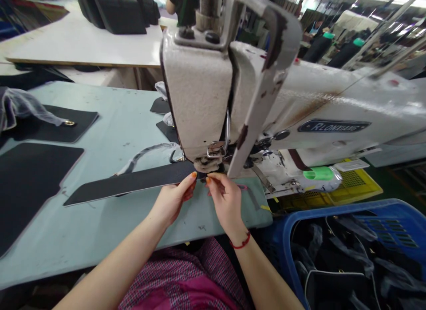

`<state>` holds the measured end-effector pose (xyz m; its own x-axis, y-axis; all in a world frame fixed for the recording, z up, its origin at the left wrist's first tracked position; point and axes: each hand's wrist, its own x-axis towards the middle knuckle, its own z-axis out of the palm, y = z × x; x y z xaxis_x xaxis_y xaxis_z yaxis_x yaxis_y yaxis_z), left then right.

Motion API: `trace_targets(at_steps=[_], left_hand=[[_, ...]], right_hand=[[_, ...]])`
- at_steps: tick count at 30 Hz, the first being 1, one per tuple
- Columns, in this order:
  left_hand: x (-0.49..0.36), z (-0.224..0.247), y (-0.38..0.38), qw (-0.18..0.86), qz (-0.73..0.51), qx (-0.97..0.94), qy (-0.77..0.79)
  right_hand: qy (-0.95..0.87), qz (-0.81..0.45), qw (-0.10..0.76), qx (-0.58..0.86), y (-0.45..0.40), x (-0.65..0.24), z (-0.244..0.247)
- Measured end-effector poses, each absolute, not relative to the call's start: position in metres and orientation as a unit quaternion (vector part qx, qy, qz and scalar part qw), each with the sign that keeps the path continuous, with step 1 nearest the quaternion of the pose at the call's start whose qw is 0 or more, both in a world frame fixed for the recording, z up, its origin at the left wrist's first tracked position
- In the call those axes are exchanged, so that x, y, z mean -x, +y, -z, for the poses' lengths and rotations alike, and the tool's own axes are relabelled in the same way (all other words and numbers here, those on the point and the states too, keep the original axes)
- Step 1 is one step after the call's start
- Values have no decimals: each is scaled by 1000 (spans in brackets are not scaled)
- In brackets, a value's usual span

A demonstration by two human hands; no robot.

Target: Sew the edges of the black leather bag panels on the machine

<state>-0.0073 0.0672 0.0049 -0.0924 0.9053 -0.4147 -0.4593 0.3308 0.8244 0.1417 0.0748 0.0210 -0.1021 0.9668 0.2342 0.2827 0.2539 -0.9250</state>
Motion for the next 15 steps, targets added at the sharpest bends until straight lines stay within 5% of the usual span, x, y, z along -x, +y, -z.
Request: trace_targets(at_steps=[15], left_hand=[[-10,-13,64,555,-574,-329,504]], right_hand=[[-910,32,180,372,111,-165,-45]])
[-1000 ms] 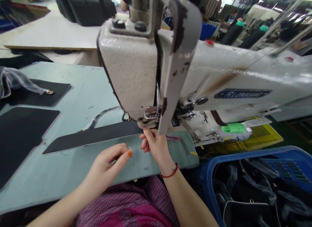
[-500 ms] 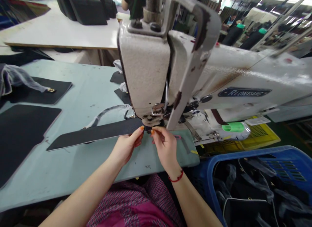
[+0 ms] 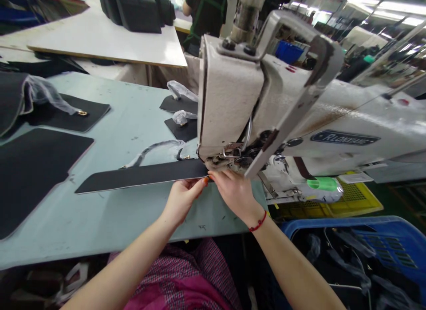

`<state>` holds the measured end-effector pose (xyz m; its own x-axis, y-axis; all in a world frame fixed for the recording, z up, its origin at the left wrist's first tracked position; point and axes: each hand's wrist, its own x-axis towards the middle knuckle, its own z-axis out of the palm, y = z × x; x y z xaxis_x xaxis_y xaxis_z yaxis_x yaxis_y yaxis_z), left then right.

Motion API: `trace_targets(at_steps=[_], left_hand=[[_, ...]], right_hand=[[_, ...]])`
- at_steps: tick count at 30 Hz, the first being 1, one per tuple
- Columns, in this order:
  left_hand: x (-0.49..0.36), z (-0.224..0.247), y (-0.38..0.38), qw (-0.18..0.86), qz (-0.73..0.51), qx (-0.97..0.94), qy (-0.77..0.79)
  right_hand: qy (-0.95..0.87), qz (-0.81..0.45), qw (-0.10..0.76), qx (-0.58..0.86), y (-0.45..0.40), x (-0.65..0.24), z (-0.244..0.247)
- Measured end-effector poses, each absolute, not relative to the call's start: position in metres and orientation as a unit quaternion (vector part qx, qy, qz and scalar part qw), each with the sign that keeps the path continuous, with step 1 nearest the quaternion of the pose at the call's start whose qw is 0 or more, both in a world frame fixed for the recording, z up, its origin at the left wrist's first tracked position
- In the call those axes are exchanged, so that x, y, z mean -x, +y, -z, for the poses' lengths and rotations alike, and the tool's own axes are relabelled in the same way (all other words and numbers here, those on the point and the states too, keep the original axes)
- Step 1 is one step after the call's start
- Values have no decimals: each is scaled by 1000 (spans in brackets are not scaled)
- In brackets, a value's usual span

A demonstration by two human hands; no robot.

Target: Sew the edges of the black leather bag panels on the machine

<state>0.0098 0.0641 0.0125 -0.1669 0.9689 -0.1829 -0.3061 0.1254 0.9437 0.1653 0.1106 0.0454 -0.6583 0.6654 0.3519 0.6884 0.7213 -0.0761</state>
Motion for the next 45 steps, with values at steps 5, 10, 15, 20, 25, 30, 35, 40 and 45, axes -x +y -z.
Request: trace_targets(at_steps=[5,10,15,20,25,30,35,40,45], left_hand=[[-19,-16,63,543,-569,-324,526],[-26,-21,64,533,-586,-304,529],[-29,-23,66,516,-600,-295,536],[-34,-21,69,475,-608,-284,570],[-34,-20,72,471,-620,-267,568],[-33,-16,74,505,-616,-228,559],[-34,-13,73,539,-614,-208,538],[-19,-13,63,578,-575,-256,518],[-5,-11,62,582,-576,-247,517]], right_hand=[[-928,72,143,336,111,-167,-46],[-943,89,135,291,108,-169,-49],[-943,62,147,292,108,-167,-51],[-937,73,155,303,114,-161,-49],[-913,132,212,323,117,-153,-40],[-891,159,258,337,117,-148,-31],[-880,121,268,373,113,-145,-24],[-890,76,271,357,107,-156,-17],[-896,3,260,359,103,-164,-12]])
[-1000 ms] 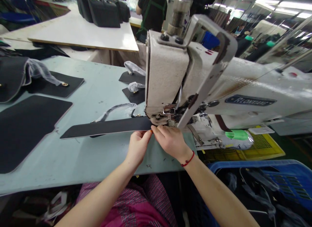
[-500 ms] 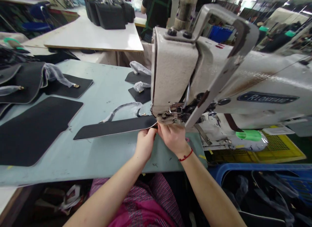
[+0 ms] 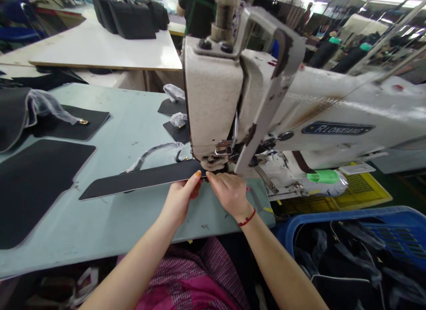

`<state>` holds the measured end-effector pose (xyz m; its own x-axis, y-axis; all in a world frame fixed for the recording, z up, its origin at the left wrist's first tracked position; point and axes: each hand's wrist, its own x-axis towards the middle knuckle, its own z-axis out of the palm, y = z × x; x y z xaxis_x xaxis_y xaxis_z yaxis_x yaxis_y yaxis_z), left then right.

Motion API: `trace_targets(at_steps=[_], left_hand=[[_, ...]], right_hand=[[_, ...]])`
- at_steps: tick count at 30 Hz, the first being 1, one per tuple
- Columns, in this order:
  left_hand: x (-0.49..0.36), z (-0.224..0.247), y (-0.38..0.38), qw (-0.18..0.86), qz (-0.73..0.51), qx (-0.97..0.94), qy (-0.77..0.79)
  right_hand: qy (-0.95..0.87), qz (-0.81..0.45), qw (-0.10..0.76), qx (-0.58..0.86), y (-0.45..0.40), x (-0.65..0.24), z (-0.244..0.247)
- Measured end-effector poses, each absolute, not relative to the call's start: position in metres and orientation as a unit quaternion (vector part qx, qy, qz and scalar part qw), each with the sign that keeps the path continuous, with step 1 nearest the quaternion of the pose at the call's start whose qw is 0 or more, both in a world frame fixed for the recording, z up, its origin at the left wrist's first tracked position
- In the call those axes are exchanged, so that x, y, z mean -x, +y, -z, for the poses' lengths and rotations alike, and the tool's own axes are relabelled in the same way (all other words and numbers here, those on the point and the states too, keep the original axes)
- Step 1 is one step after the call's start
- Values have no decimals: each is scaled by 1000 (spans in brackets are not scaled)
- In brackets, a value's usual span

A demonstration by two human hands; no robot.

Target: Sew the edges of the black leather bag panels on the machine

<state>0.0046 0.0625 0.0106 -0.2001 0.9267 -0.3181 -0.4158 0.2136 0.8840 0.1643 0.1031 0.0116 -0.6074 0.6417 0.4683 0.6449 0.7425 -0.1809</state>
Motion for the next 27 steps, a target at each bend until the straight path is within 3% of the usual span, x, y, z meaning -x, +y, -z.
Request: trace_targets(at_steps=[4,7,10,13,23,27], left_hand=[[0,-3,65,559,-584,-256,531],[3,3,65,545,-583,-271,538],[4,7,63,537,-584,-268,546],[4,8,62,532,-588,-256,552],[1,1,59,628,-573,-215,480],[6,3,60,611,-564,-232,504]], right_hand=[[-820,-127,348,435,94,-157,-9],[-684,-313,423,505,82,-146,-9],[-538,-521,439,496,70,-133,-8],[-417,-643,451,458,65,-119,-6],[-271,-691,515,429,65,-93,-2],[-266,-679,530,433,63,-90,-3]])
